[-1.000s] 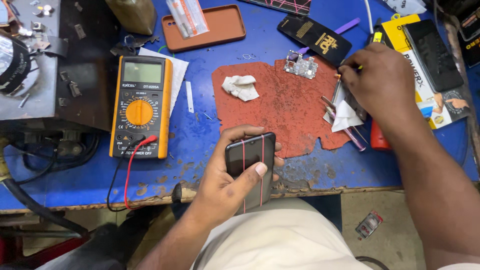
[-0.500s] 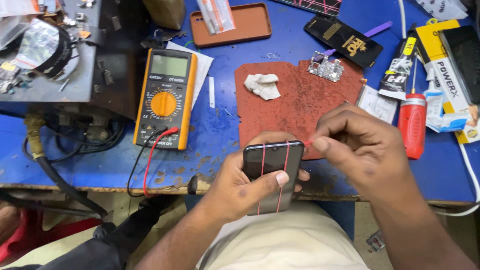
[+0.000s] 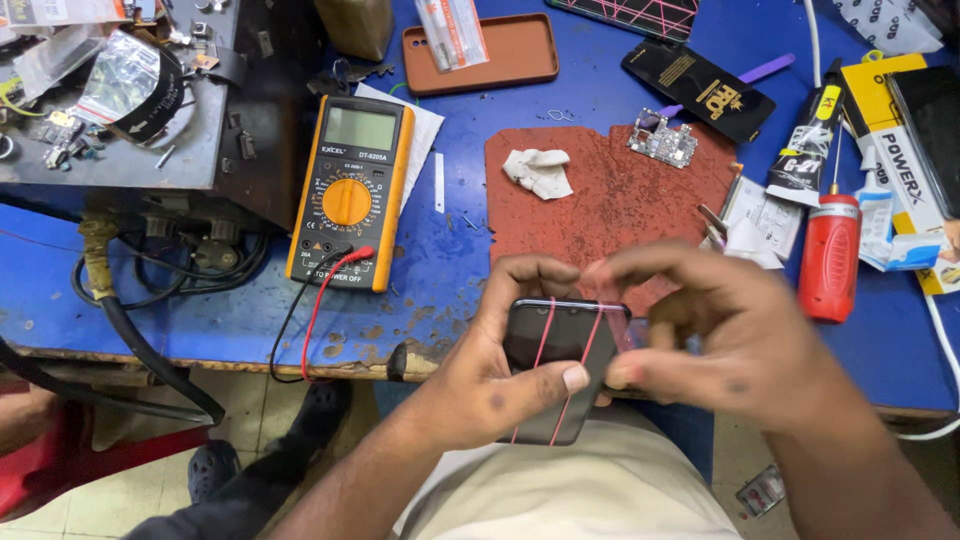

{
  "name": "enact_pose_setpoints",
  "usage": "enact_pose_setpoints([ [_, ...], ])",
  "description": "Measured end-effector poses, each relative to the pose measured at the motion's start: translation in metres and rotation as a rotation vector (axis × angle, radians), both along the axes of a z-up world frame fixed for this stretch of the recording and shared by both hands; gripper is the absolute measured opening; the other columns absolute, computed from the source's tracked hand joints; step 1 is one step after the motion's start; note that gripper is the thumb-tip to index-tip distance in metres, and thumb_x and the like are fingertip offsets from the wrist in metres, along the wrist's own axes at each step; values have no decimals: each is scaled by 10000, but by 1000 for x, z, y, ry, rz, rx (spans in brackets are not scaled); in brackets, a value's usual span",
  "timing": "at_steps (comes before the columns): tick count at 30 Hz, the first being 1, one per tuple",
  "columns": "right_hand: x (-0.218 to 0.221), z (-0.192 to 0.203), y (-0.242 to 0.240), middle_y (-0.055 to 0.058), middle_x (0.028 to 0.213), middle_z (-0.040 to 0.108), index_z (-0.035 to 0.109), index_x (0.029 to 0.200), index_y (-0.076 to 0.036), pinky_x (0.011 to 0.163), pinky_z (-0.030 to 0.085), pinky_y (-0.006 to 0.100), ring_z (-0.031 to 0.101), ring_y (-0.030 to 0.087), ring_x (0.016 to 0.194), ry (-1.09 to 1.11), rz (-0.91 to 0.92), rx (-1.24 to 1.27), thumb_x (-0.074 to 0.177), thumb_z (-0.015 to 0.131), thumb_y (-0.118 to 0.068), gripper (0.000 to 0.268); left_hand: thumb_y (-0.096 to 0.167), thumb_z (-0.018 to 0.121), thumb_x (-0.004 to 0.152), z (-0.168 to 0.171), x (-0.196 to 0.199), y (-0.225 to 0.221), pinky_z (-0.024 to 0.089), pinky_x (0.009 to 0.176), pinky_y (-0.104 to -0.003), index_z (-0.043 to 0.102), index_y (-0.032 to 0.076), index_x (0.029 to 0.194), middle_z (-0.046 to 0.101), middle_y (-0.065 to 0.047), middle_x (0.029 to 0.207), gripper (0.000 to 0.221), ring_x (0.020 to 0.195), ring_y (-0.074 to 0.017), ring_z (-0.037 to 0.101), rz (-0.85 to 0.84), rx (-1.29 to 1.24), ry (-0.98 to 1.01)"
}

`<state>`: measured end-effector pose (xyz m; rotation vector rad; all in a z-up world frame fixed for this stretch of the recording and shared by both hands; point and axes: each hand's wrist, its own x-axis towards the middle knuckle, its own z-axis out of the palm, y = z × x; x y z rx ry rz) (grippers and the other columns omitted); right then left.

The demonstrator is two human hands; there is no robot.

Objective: The person cleans the internal components of a disassembled smartphone with a tissue, applies adhesive to the battery, and reassembles the phone. They then secure the phone with multiple rubber bands and test its functionality by navigating the touchscreen and inserting a phone case.

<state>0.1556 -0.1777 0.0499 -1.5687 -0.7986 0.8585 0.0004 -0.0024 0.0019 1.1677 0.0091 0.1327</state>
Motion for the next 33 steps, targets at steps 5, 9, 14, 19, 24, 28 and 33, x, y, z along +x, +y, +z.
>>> enact_pose_setpoints([
  [5, -10, -1, 12, 130, 861, 747, 694, 1127, 89, 531, 582, 233, 703, 101, 672, 127, -38, 33, 824, 799, 43, 324, 152, 791, 884, 7, -2, -1, 515, 1035, -361, 233, 55, 1633, 564, -146, 1267, 939, 1121, -206, 600, 147, 260, -34],
  [9, -16, 16, 24, 95, 909, 734, 667, 1153, 80, 546, 577, 226, 683, 76, 721, -75, -175, 104, 851, 780, 36, 326, 276, 866, 831, 19, 0, -23, 516, 960, -380, 93, 39, 1615, 494, -220, 1370, 1126, 1131, -314, 606, 508, 800, -28],
  [14, -22, 39, 40, 44, 918, 744, 646, 1188, 17, 547, 552, 188, 681, 30, 681, -417, -53, 8, 780, 825, -76, 456, 189, 733, 845, 25, 11, -21, 503, 955, -461, 68, -17, 1625, 468, -255, 1266, 1046, 1079, -420, 588, 636, 1041, -78],
  [19, 2, 38, 24, 31, 698, 693, 797, 1035, -66, 421, 477, 234, 601, 78, 523, -756, -2, -331, 677, 900, -202, 396, 66, 562, 814, 19, -7, 12, 506, 933, -474, 455, -160, 1458, 595, -235, 1210, 691, 1050, -327, 596, 128, -95, 75],
  [24, 1, 11, 0, 41, 680, 703, 791, 901, -4, 459, 454, 247, 575, 84, 536, -652, -164, -293, 806, 813, -155, 179, 117, 534, 759, 21, -13, 30, 496, 1120, -431, 438, -101, 1467, 628, -213, 1293, 747, 1208, -294, 636, 191, -407, -50],
  [28, -15, -28, 1, 40, 680, 723, 794, 960, 5, 435, 430, 233, 564, 77, 494, -329, -276, -166, 901, 744, -127, 153, 149, 502, 808, 18, -7, 22, 469, 1048, -400, 439, -104, 1525, 620, -206, 1350, 763, 1190, -254, 583, 161, -332, -76],
  [33, -27, -45, 19, -8, 715, 666, 755, 1010, 39, 485, 425, 196, 542, 42, 566, 61, -157, 62, 899, 780, -124, 198, 142, 535, 790, 10, 5, 14, 469, 1104, -427, 389, -95, 1511, 575, -198, 1417, 773, 1216, -279, 598, 110, -581, -74],
])
